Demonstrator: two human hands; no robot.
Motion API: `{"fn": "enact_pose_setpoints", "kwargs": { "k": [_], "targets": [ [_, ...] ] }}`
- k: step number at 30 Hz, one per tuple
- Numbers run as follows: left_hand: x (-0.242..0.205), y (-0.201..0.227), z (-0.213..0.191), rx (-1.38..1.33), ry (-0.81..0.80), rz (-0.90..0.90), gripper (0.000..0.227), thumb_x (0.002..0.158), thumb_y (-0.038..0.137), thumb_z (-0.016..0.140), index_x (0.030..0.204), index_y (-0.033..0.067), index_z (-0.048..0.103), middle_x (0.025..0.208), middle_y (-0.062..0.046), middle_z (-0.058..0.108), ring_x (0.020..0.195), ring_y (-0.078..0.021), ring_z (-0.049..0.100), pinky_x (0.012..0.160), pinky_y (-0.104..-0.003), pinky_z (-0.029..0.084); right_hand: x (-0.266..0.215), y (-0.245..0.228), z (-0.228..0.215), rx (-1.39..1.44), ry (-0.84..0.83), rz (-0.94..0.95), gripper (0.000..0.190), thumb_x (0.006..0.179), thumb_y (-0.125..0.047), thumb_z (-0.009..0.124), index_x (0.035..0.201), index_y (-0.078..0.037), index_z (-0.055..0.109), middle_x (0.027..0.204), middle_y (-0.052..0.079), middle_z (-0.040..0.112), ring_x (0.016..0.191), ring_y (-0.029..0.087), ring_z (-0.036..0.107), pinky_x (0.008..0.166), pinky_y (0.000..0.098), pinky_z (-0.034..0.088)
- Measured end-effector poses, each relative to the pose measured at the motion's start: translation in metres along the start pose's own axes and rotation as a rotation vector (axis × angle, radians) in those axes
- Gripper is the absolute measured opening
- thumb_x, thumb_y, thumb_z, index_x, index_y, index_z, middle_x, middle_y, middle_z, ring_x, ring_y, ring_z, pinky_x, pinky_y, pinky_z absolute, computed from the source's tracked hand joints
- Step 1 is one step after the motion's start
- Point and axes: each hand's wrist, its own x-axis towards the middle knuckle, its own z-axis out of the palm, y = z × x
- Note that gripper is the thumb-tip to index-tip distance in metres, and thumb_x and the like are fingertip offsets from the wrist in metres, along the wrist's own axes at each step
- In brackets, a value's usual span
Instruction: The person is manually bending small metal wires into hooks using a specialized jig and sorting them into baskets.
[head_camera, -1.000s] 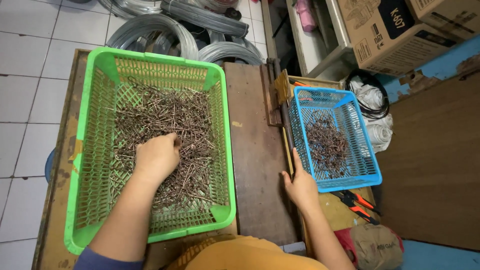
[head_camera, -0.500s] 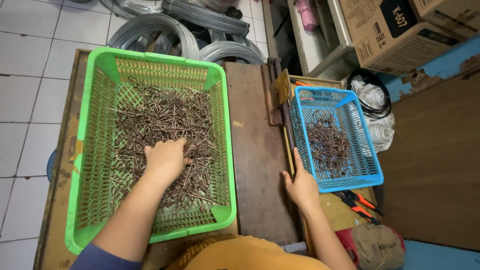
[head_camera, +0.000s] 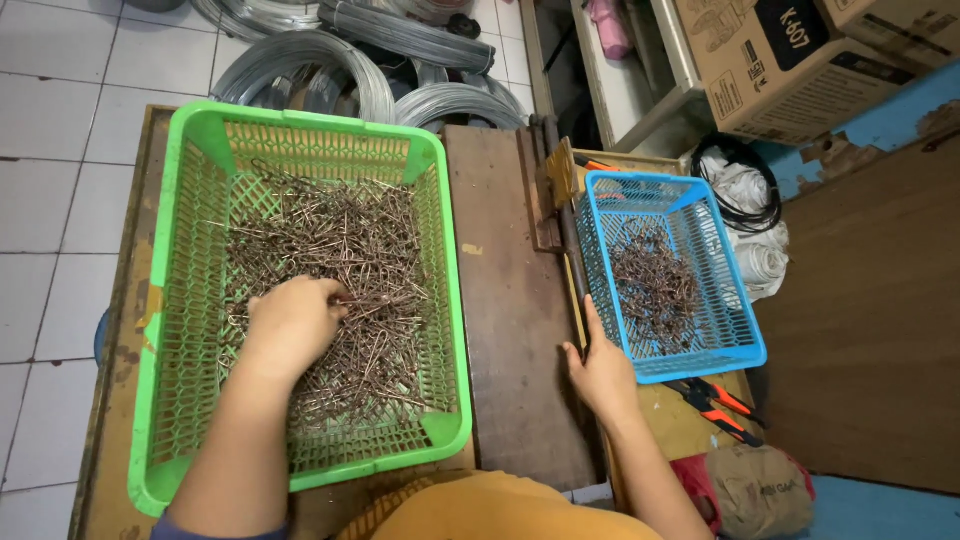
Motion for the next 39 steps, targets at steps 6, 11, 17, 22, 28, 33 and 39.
{"fn": "enact_pose_setpoints", "kwargs": {
  "k": [6, 11, 17, 22, 28, 33, 39],
  "targets": [
    [-0.031, 0.016, -0.048, -0.244, 0.091, 0.061, 0.03, 0.105, 0.015, 0.065, 0.131, 0.0111, 0.08, 0.116, -0.021, 0.083, 0.117, -0.0417, 0.077, 0.102, -0.056, 0.057, 0.001, 0.003, 0.002, 0.001, -0.003, 0.0, 0.09, 0.1, -0.034, 0.068, 0.177, -0.034, 0.02, 0.113, 0.031, 0.078, 0.112, 0.051, 0.075, 0.094, 0.0595, 0.06],
    [-0.039, 0.025, -0.047, -0.255, 0.039, 0.149, 0.034, 0.107, 0.011, 0.057, 0.133, 0.0032, 0.077, 0.119, -0.025, 0.082, 0.117, -0.0419, 0.077, 0.106, -0.053, 0.057, 0.0, 0.003, 0.001, 0.006, -0.003, -0.003, 0.09, 0.1, -0.033, 0.068, 0.177, -0.033, 0.02, 0.116, 0.03, 0.078, 0.113, 0.05, 0.075, 0.094, 0.0582, 0.06],
    [-0.028, 0.016, -0.035, -0.239, 0.045, 0.154, 0.03, 0.103, 0.015, 0.062, 0.127, 0.0095, 0.079, 0.112, -0.02, 0.085, 0.113, -0.0409, 0.079, 0.103, -0.053, 0.058, -0.001, 0.003, 0.001, 0.011, -0.019, 0.001, 0.091, 0.1, -0.032, 0.068, 0.177, -0.033, 0.019, 0.113, 0.03, 0.078, 0.112, 0.051, 0.075, 0.095, 0.0586, 0.06],
    [-0.019, 0.013, -0.032, -0.419, 0.201, 0.149, 0.027, 0.103, 0.013, 0.066, 0.127, 0.007, 0.077, 0.108, -0.022, 0.083, 0.11, -0.0435, 0.077, 0.098, -0.057, 0.057, -0.001, -0.001, -0.002, 0.019, -0.033, 0.014, 0.092, 0.1, -0.032, 0.068, 0.177, -0.034, 0.018, 0.108, 0.029, 0.079, 0.111, 0.051, 0.075, 0.095, 0.0581, 0.06],
    [-0.024, 0.016, -0.028, -0.321, 0.369, 0.208, 0.02, 0.105, 0.021, 0.07, 0.121, 0.0198, 0.082, 0.107, -0.014, 0.082, 0.107, -0.0397, 0.077, 0.097, -0.051, 0.058, 0.0, 0.016, -0.003, 0.101, -0.11, 0.013, 0.098, 0.097, -0.027, 0.071, 0.177, -0.035, 0.016, 0.126, 0.034, 0.074, 0.12, 0.054, 0.071, 0.1, 0.061, 0.058],
    [-0.052, 0.064, -0.044, -0.264, 0.239, 0.279, 0.02, 0.102, 0.026, 0.073, 0.116, 0.0255, 0.087, 0.1, -0.004, 0.083, 0.102, -0.028, 0.081, 0.097, -0.043, 0.06, -0.015, 0.01, -0.01, 0.055, -0.142, 0.039, 0.095, 0.101, -0.025, 0.067, 0.177, -0.035, 0.011, 0.12, 0.034, 0.076, 0.119, 0.054, 0.071, 0.1, 0.061, 0.058],
    [-0.014, 0.112, -0.028, -0.347, 0.228, 0.503, 0.019, 0.096, 0.015, 0.075, 0.112, 0.0165, 0.085, 0.099, -0.017, 0.08, 0.104, -0.0421, 0.076, 0.093, -0.051, 0.059, -0.021, 0.015, -0.016, 0.102, -0.181, 0.008, 0.099, 0.098, -0.023, 0.067, 0.177, -0.033, 0.008, 0.128, 0.035, 0.072, 0.122, 0.053, 0.07, 0.102, 0.0608, 0.058]
  ]
}}
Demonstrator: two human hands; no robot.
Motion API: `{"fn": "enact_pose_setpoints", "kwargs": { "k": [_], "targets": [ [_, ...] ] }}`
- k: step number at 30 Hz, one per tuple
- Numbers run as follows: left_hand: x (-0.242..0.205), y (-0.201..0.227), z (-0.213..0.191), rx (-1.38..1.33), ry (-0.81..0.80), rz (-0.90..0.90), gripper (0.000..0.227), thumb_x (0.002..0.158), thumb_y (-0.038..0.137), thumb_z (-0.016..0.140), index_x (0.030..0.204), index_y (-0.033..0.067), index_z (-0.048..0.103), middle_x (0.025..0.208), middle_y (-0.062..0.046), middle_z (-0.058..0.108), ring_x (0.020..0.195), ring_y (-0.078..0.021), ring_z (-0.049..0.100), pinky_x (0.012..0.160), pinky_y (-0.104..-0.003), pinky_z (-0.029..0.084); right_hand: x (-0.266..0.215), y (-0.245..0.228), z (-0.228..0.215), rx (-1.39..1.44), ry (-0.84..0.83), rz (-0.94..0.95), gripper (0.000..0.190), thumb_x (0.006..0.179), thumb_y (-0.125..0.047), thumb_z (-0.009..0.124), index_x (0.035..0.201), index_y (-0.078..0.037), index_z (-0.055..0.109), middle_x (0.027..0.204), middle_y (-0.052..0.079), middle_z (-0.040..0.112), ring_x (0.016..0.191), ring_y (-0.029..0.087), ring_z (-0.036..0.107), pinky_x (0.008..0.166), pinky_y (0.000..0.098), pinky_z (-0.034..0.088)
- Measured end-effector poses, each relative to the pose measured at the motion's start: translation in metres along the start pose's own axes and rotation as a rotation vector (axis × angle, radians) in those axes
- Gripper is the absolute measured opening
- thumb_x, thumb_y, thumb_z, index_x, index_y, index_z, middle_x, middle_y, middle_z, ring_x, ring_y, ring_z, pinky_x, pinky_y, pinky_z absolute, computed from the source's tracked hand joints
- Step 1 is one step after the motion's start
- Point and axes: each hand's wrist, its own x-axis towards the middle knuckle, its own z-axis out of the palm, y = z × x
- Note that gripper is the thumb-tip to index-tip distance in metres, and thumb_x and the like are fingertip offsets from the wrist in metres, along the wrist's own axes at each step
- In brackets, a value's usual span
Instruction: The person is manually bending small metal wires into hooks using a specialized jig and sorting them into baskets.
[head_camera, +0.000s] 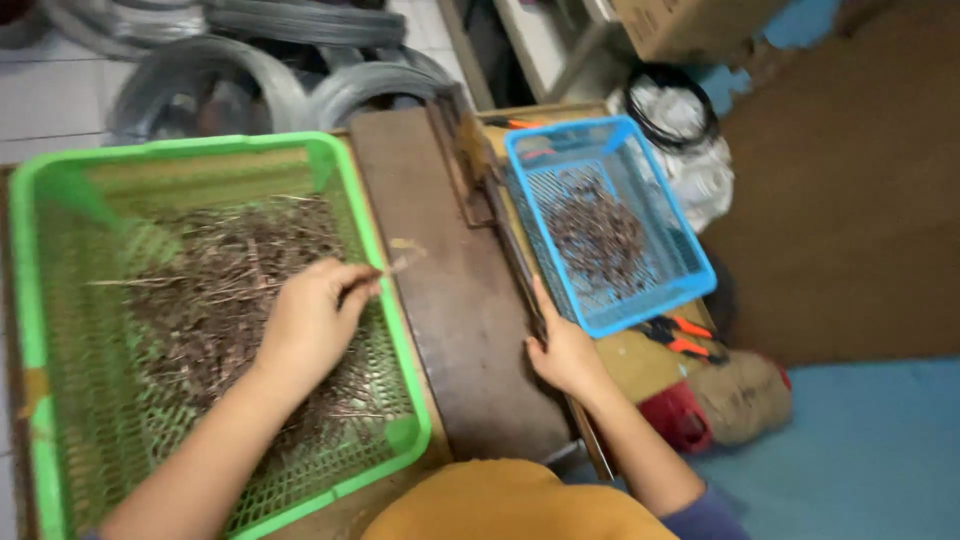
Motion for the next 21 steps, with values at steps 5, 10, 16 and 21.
{"fn": "enact_pose_setpoints", "kwargs": {
  "k": [5, 10, 16, 21],
  "targets": [
    [0.071, -0.02, 0.061, 0.002, 0.023, 0.127, 0.019, 0.099, 0.017, 0.076, 0.116, 0.0139, 0.083, 0.101, -0.017, 0.078, 0.106, -0.0416, 0.075, 0.094, -0.053, 0.059, -0.007, 0.002, -0.007, 0.065, -0.015, -0.022, 0.102, 0.096, -0.019, 0.066, 0.176, -0.032, 0.005, 0.13, 0.037, 0.07, 0.124, 0.055, 0.068, 0.104, 0.0633, 0.057],
    [0.147, -0.043, 0.112, 0.16, 0.044, 0.177, 0.017, 0.102, 0.023, 0.078, 0.117, 0.0189, 0.085, 0.101, -0.012, 0.077, 0.103, -0.0377, 0.076, 0.092, -0.05, 0.06, -0.019, -0.019, -0.062, 0.005, -0.035, -0.053, 0.106, 0.093, -0.019, 0.071, 0.177, -0.032, 0.007, 0.131, 0.035, 0.071, 0.122, 0.054, 0.069, 0.102, 0.0613, 0.059],
    [0.203, -0.079, 0.159, 0.236, -0.005, 0.083, 0.014, 0.104, 0.026, 0.078, 0.116, 0.027, 0.085, 0.104, -0.005, 0.075, 0.107, -0.0333, 0.076, 0.092, -0.048, 0.06, -0.031, -0.067, -0.171, -0.21, -0.194, -0.043, 0.092, 0.1, -0.029, 0.063, 0.177, -0.023, 0.013, 0.128, 0.035, 0.071, 0.125, 0.052, 0.068, 0.106, 0.0601, 0.056],
    [0.227, -0.115, 0.182, 0.303, 0.01, 0.04, 0.016, 0.103, 0.031, 0.082, 0.119, 0.032, 0.085, 0.104, -0.004, 0.073, 0.106, -0.0367, 0.076, 0.091, -0.052, 0.06, -0.037, -0.091, -0.204, -0.271, -0.267, -0.034, 0.091, 0.1, -0.029, 0.059, 0.177, -0.021, 0.013, 0.128, 0.033, 0.071, 0.125, 0.05, 0.069, 0.106, 0.0591, 0.056]
  ]
}}
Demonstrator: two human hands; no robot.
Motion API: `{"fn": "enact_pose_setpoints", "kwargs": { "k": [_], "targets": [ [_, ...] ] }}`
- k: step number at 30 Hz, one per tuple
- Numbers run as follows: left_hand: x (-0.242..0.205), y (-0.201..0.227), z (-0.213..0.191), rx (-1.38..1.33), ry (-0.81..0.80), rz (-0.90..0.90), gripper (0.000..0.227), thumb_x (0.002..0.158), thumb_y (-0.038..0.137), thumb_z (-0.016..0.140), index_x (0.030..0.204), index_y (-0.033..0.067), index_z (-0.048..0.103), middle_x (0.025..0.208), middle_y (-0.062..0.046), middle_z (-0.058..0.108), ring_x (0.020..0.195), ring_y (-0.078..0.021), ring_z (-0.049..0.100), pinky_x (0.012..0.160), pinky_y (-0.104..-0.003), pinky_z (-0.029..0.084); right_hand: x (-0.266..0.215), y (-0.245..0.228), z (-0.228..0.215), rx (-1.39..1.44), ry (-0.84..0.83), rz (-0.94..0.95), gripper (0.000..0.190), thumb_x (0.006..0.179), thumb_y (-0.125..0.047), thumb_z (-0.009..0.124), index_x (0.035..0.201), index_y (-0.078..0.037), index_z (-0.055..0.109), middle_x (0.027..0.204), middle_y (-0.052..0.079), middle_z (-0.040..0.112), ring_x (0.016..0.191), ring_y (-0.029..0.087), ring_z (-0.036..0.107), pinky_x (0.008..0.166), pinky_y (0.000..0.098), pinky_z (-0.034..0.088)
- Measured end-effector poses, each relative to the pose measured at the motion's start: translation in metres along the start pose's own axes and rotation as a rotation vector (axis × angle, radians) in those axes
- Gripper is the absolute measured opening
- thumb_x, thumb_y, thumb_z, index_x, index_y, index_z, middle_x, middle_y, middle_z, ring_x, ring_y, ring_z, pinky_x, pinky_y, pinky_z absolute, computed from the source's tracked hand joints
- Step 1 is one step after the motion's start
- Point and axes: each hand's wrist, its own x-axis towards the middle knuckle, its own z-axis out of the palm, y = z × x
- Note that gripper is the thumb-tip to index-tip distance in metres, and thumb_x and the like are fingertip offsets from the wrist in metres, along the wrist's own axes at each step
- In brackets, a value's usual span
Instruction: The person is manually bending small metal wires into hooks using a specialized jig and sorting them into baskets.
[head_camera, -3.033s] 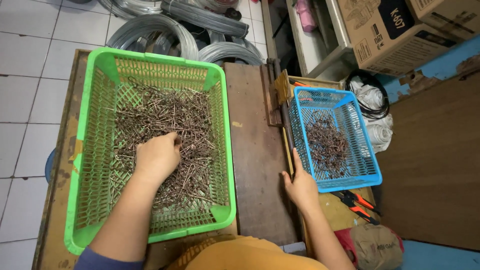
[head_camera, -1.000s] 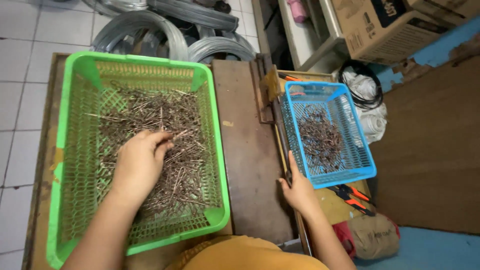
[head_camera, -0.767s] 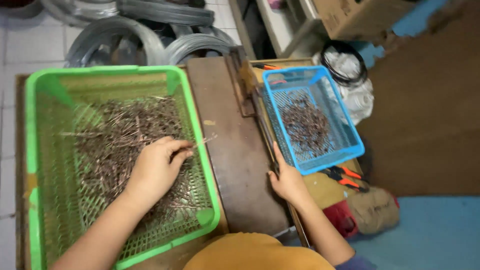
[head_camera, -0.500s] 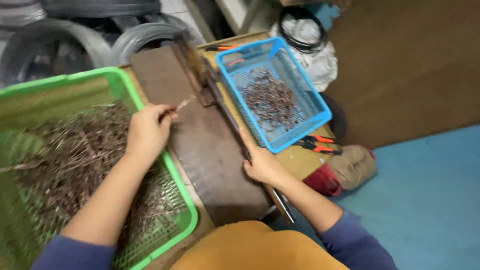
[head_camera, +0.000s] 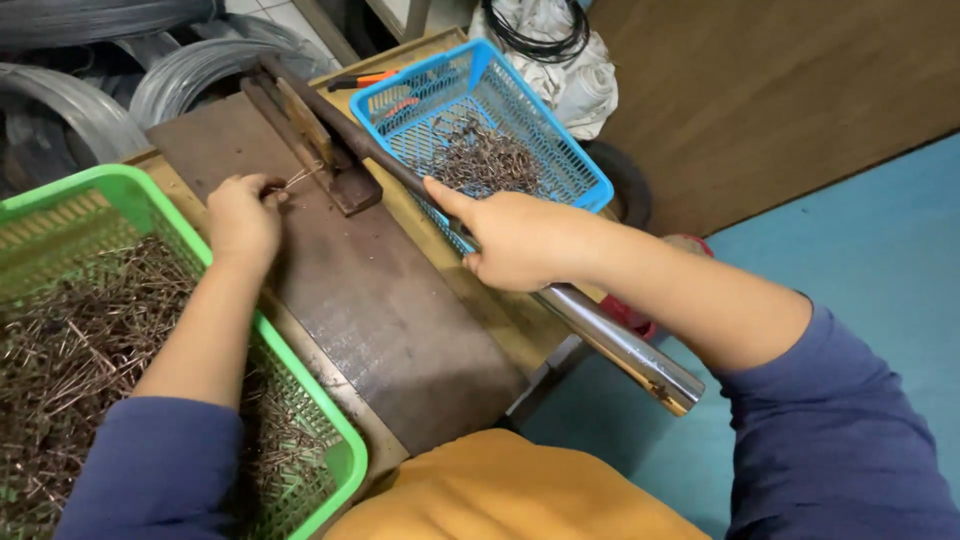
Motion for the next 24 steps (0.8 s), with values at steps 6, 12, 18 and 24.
{"fn": "enact_pose_setpoints", "kwargs": {
  "k": [6, 12, 18, 24],
  "targets": [
    [0.002, -0.012, 0.0, -0.025, 0.062, 0.056, 0.013, 0.105, 0.033, 0.084, 0.118, 0.0329, 0.085, 0.102, -0.004, 0.073, 0.105, -0.0371, 0.075, 0.09, -0.049, 0.059, -0.008, -0.007, -0.009, 0.026, -0.051, 0.012, 0.088, 0.103, -0.025, 0.055, 0.178, -0.015, 0.009, 0.128, 0.037, 0.069, 0.123, 0.053, 0.069, 0.103, 0.0604, 0.057],
    [0.013, -0.01, -0.001, -0.098, 0.028, 0.016, 0.013, 0.104, 0.032, 0.086, 0.117, 0.0361, 0.084, 0.102, -0.001, 0.073, 0.106, -0.0344, 0.075, 0.087, -0.051, 0.06, -0.006, -0.004, -0.009, 0.042, -0.049, -0.003, 0.087, 0.103, -0.024, 0.055, 0.178, -0.013, 0.012, 0.126, 0.035, 0.071, 0.12, 0.052, 0.071, 0.099, 0.0597, 0.059],
    [0.022, -0.009, 0.0, -0.278, -0.183, -0.127, 0.027, 0.1, 0.025, 0.083, 0.123, 0.0386, 0.081, 0.106, 0.005, 0.079, 0.111, -0.026, 0.074, 0.092, -0.046, 0.058, -0.005, -0.004, -0.006, 0.042, -0.068, -0.023, 0.087, 0.103, -0.024, 0.053, 0.177, -0.012, 0.01, 0.127, 0.036, 0.07, 0.122, 0.051, 0.07, 0.103, 0.0587, 0.057],
    [0.036, -0.016, 0.001, -0.334, -0.251, -0.142, 0.027, 0.101, 0.022, 0.082, 0.125, 0.0343, 0.08, 0.107, 0.005, 0.079, 0.11, -0.0217, 0.074, 0.093, -0.041, 0.056, 0.001, 0.003, 0.004, 0.041, -0.057, -0.049, 0.087, 0.103, -0.024, 0.053, 0.177, -0.011, 0.01, 0.126, 0.037, 0.07, 0.123, 0.053, 0.069, 0.104, 0.0606, 0.056]
  ]
}}
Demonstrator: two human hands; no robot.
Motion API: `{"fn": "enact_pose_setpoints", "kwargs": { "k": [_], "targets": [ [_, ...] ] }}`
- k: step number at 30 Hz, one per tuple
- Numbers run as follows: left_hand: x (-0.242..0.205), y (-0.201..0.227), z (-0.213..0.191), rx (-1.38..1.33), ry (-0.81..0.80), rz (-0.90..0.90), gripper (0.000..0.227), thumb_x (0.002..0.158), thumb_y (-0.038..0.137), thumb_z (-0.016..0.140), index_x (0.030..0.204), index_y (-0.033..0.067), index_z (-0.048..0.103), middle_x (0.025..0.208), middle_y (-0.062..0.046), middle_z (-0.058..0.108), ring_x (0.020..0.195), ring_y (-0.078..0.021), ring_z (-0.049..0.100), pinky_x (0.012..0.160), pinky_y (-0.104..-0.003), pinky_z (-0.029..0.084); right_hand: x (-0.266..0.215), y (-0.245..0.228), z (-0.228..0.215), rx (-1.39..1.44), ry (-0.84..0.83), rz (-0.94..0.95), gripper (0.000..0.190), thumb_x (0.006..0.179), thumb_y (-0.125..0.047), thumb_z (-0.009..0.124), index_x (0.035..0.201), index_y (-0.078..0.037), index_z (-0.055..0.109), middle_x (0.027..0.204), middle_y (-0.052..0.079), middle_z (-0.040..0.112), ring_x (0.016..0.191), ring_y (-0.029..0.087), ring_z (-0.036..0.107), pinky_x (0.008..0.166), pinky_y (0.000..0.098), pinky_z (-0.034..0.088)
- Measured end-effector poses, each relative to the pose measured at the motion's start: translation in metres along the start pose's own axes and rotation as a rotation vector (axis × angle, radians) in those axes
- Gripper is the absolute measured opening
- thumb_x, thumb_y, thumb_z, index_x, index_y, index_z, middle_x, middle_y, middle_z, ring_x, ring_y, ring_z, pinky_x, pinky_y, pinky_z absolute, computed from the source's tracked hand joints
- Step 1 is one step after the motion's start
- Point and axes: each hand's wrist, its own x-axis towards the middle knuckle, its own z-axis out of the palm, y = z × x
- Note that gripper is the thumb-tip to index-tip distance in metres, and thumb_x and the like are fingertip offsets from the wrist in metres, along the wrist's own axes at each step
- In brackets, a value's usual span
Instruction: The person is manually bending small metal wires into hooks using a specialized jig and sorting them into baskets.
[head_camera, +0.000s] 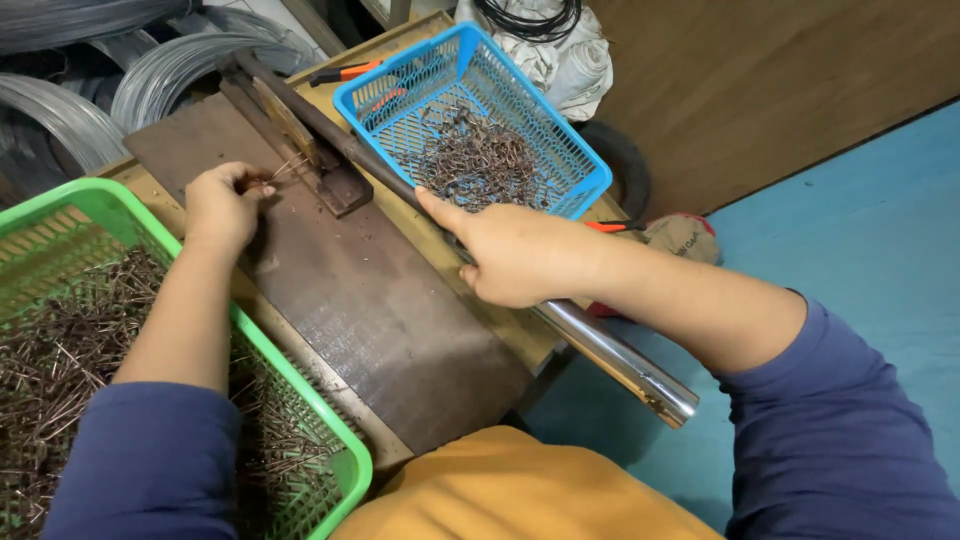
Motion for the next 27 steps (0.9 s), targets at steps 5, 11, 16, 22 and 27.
{"fn": "enact_pose_setpoints", "kwargs": {
  "k": [5, 11, 16, 22, 27],
  "targets": [
    [-0.024, 0.033, -0.014, 0.176, 0.085, 0.211, 0.021, 0.103, 0.021, 0.083, 0.123, 0.0272, 0.083, 0.107, -0.003, 0.077, 0.11, -0.0296, 0.074, 0.091, -0.046, 0.061, -0.003, 0.0, 0.003, 0.012, -0.004, -0.004, 0.087, 0.102, -0.023, 0.052, 0.177, -0.011, 0.009, 0.123, 0.037, 0.071, 0.121, 0.054, 0.069, 0.103, 0.0603, 0.056],
    [-0.02, 0.04, 0.0, 0.19, 0.18, 0.356, 0.018, 0.104, 0.018, 0.085, 0.122, 0.0239, 0.085, 0.103, -0.009, 0.071, 0.107, -0.0358, 0.074, 0.091, -0.048, 0.063, 0.002, 0.005, 0.005, 0.019, 0.01, -0.017, 0.086, 0.102, -0.023, 0.052, 0.176, -0.009, 0.011, 0.121, 0.038, 0.071, 0.12, 0.055, 0.069, 0.101, 0.0613, 0.057],
    [-0.027, 0.041, 0.002, 0.113, 0.185, 0.294, 0.021, 0.102, 0.019, 0.088, 0.122, 0.0251, 0.085, 0.1, -0.008, 0.071, 0.104, -0.0323, 0.075, 0.088, -0.043, 0.063, 0.003, 0.01, 0.009, 0.067, 0.012, -0.017, 0.087, 0.101, -0.022, 0.053, 0.177, -0.012, 0.01, 0.118, 0.037, 0.072, 0.117, 0.056, 0.07, 0.099, 0.0613, 0.057],
    [-0.033, 0.057, 0.007, -0.071, 0.171, 0.25, 0.022, 0.101, 0.012, 0.088, 0.122, 0.017, 0.084, 0.099, -0.012, 0.074, 0.103, -0.0311, 0.076, 0.087, -0.042, 0.062, 0.003, 0.009, 0.016, 0.064, 0.018, -0.016, 0.087, 0.101, -0.021, 0.053, 0.177, -0.012, 0.01, 0.117, 0.036, 0.073, 0.115, 0.055, 0.071, 0.097, 0.0605, 0.058],
    [-0.027, 0.063, 0.004, -0.248, 0.078, 0.227, 0.028, 0.101, 0.007, 0.085, 0.128, 0.0122, 0.08, 0.102, -0.007, 0.079, 0.101, -0.0168, 0.074, 0.089, -0.032, 0.058, 0.02, 0.028, 0.054, 0.174, 0.063, -0.037, 0.087, 0.103, -0.015, 0.051, 0.177, -0.016, 0.005, 0.119, 0.038, 0.072, 0.114, 0.058, 0.07, 0.097, 0.0621, 0.058]
  ]
}}
